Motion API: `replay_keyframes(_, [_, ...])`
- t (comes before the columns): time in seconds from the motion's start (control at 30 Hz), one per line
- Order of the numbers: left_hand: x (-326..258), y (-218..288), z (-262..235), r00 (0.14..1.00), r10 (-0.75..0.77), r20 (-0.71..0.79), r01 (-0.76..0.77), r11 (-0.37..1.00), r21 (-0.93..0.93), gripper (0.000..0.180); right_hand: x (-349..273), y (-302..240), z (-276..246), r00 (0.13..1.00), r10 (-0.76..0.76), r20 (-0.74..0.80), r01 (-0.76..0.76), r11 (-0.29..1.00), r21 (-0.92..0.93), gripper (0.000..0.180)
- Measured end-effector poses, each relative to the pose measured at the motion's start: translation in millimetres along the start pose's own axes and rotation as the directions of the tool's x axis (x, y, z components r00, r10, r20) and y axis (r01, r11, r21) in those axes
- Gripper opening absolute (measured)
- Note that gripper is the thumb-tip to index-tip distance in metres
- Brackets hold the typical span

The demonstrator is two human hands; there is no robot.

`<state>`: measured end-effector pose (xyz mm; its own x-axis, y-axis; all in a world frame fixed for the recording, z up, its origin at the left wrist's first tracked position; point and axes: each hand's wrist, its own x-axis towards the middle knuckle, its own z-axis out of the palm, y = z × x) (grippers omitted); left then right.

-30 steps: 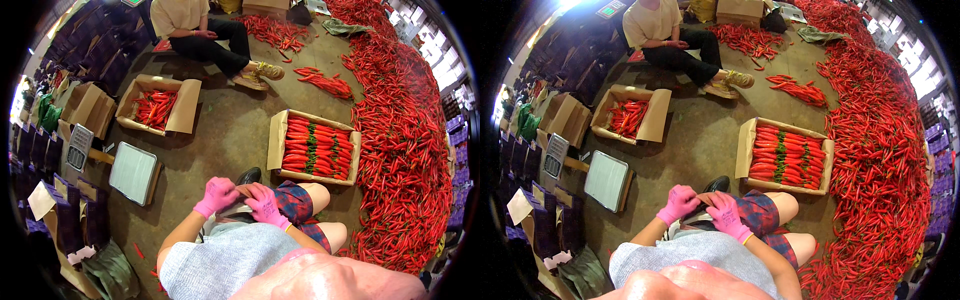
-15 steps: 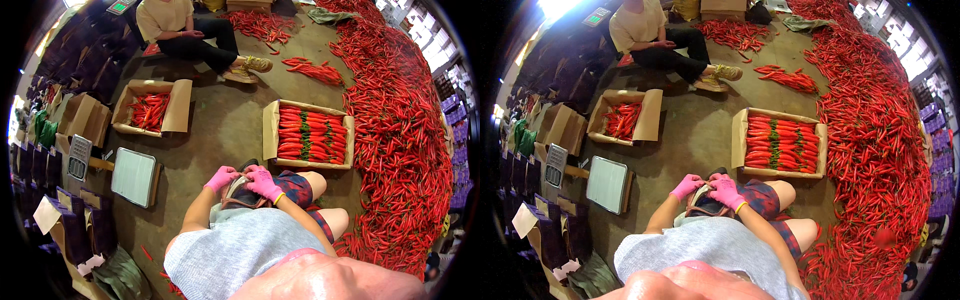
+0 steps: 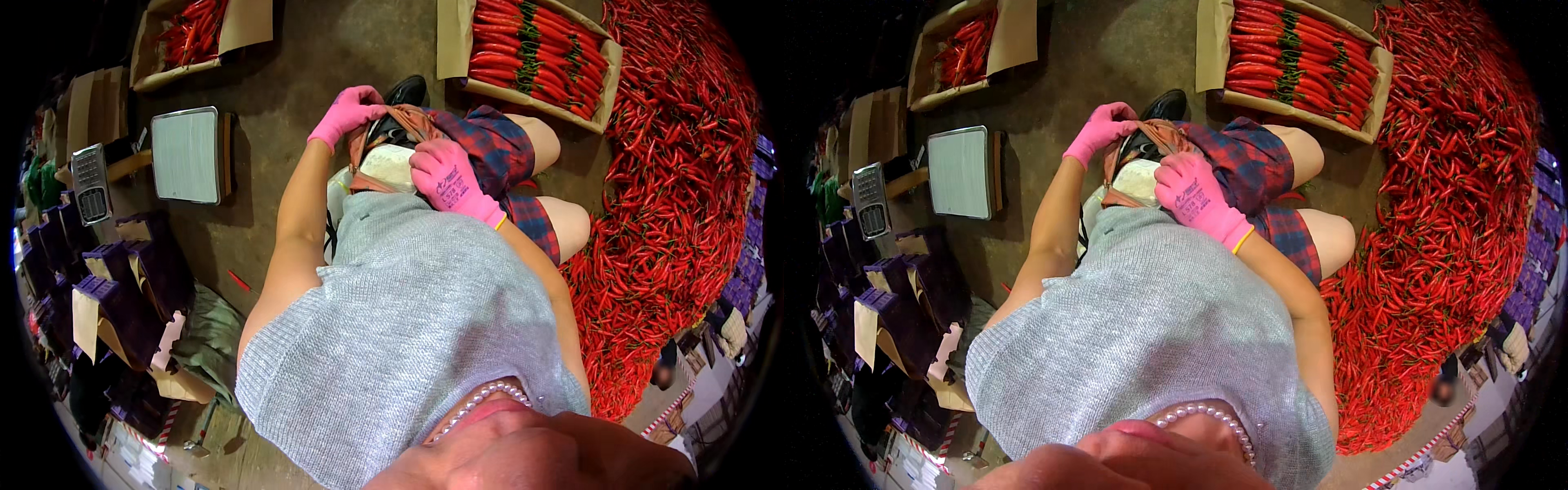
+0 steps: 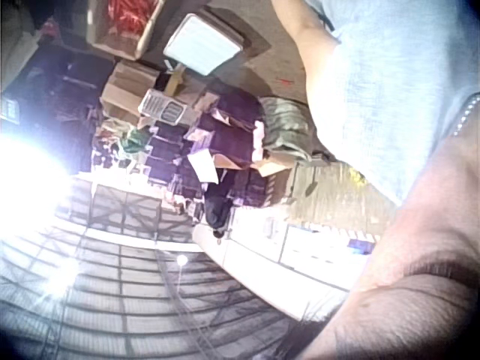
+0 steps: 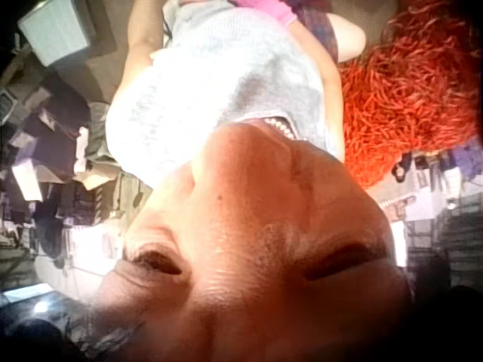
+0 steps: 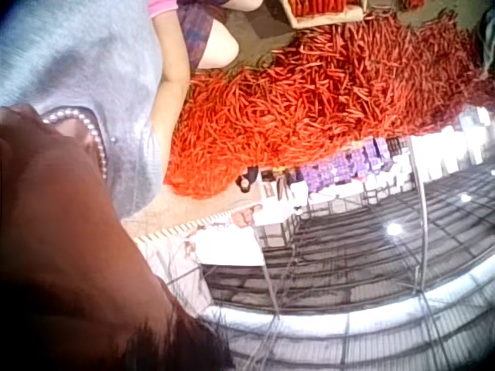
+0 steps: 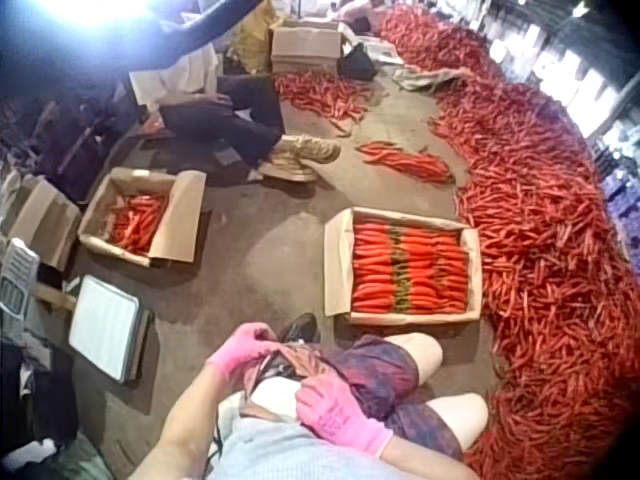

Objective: The person sorts red chilies by hand, placing them into cardboard boxes and then weighing a full box on a digital scale.

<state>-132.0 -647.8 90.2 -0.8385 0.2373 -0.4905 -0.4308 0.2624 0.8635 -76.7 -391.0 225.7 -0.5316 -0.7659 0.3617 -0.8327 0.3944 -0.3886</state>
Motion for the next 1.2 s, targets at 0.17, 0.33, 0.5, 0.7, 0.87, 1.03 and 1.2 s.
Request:
replay_keyframes(0.17, [-10, 10, 5, 0.994, -0.109, 0.017, 0.110, 0.989, -0.096, 0.030, -2, 36, -10, 0.919, 0.393, -0.023, -0.387, 0.913, 0.127, 0.008])
replay_keyframes(0.33, [-8, -13, -2, 0.999, 0.012, -0.030, -0.014, 0.999, -0.040, 0.032, 4, 139, -73, 0.355, 0.935, 0.021, -0.516, 0.177, 0.838, 0.018])
replay_keyframes(0.5, [-10, 3, -3, 0.997, 0.051, -0.064, -0.053, 0.998, -0.020, 0.031, -17, 155, -69, 0.290, 0.956, 0.044, -0.391, 0.076, 0.917, 0.021])
replay_keyframes(0.7, [-9, 3, -4, 0.995, 0.084, -0.045, -0.086, 0.996, -0.024, 0.029, -14, 148, -46, 0.298, 0.948, 0.108, -0.338, 0.000, 0.941, 0.019])
replay_keyframes(0.87, [-13, 11, -3, 0.999, 0.042, -0.011, -0.042, 0.999, -0.025, 0.024, -18, 143, -43, 0.342, 0.927, 0.155, -0.431, 0.008, 0.902, 0.017])
replay_keyframes(1.03, [-32, 32, 0, 0.994, 0.083, -0.078, -0.075, 0.993, 0.095, 0.023, 11, 85, -43, 0.521, 0.777, 0.354, -0.613, 0.052, 0.788, 0.017])
replay_keyframes(1.2, [-42, 56, -7, 0.982, 0.188, -0.032, -0.169, 0.935, 0.313, 0.021, 19, 37, -32, 0.819, 0.556, 0.143, -0.566, 0.737, 0.369, 0.018])
